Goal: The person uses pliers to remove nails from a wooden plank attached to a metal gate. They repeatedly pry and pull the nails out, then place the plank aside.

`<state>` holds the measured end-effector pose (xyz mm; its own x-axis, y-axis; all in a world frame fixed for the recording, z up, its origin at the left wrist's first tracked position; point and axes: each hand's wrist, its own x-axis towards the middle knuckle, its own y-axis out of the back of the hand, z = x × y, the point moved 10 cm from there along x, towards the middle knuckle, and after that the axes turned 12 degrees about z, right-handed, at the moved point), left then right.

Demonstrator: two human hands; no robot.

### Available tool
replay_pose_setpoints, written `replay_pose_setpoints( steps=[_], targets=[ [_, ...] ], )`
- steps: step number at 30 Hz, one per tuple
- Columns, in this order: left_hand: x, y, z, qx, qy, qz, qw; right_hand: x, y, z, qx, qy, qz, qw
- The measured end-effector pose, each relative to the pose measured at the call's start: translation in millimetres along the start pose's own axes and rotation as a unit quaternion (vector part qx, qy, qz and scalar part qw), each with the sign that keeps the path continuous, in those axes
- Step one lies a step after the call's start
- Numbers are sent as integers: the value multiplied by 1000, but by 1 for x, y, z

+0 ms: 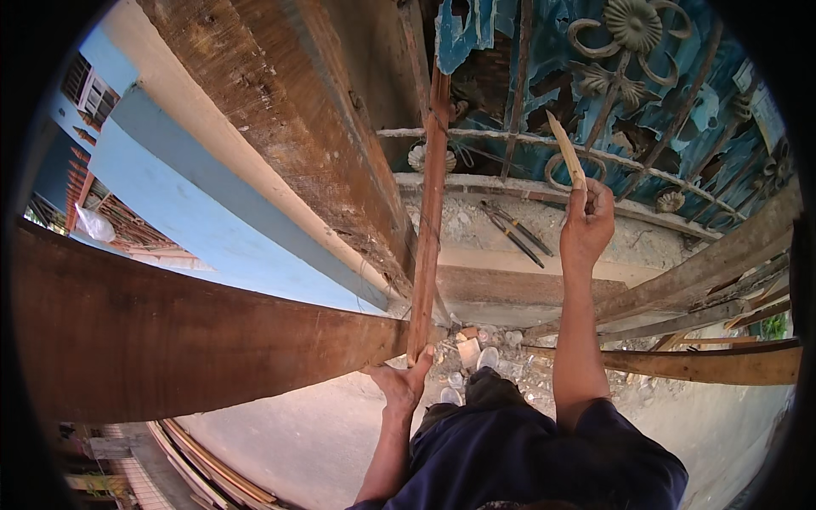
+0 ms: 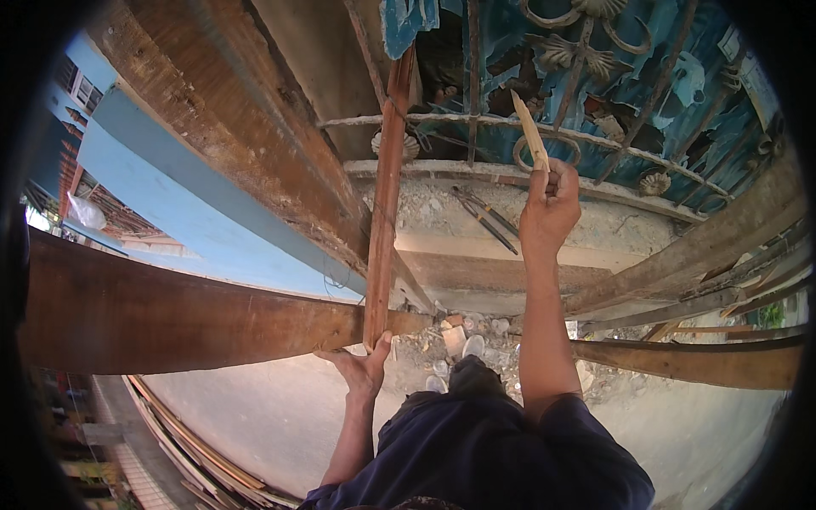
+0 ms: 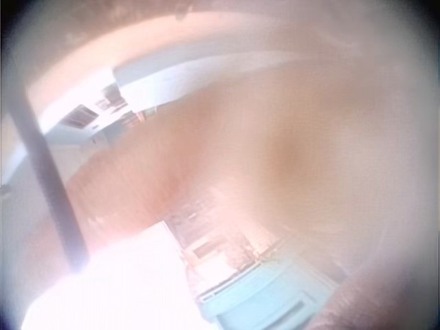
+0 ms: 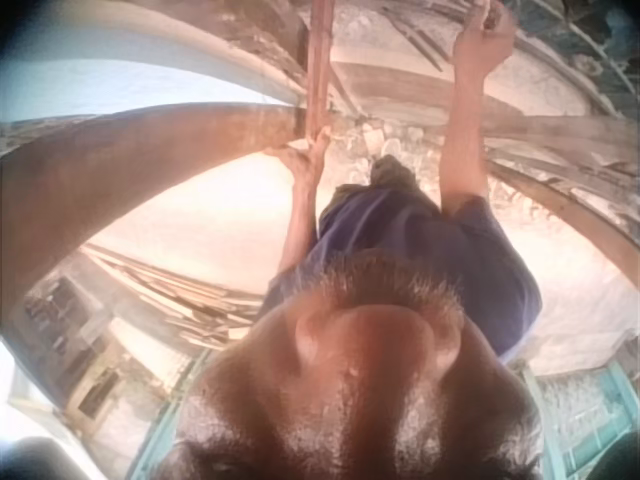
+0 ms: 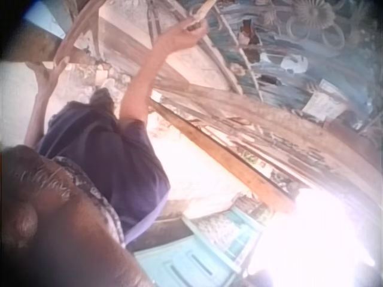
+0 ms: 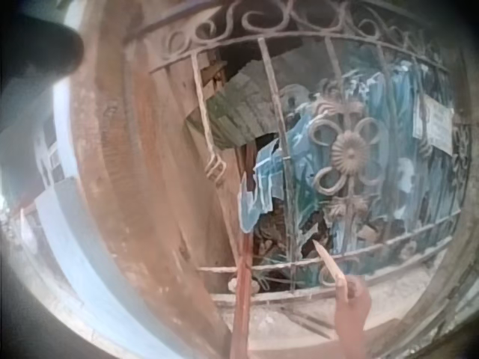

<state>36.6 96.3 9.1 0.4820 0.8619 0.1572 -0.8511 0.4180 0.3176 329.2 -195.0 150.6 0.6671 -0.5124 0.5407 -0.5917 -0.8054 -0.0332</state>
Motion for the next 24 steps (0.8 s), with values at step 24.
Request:
replay_pose_setpoints(
  steps=[24],
  targets=[
    [0, 0, 0, 25, 27, -14, 999, 99, -175, 0, -223, 299, -175, 911]
  ],
)
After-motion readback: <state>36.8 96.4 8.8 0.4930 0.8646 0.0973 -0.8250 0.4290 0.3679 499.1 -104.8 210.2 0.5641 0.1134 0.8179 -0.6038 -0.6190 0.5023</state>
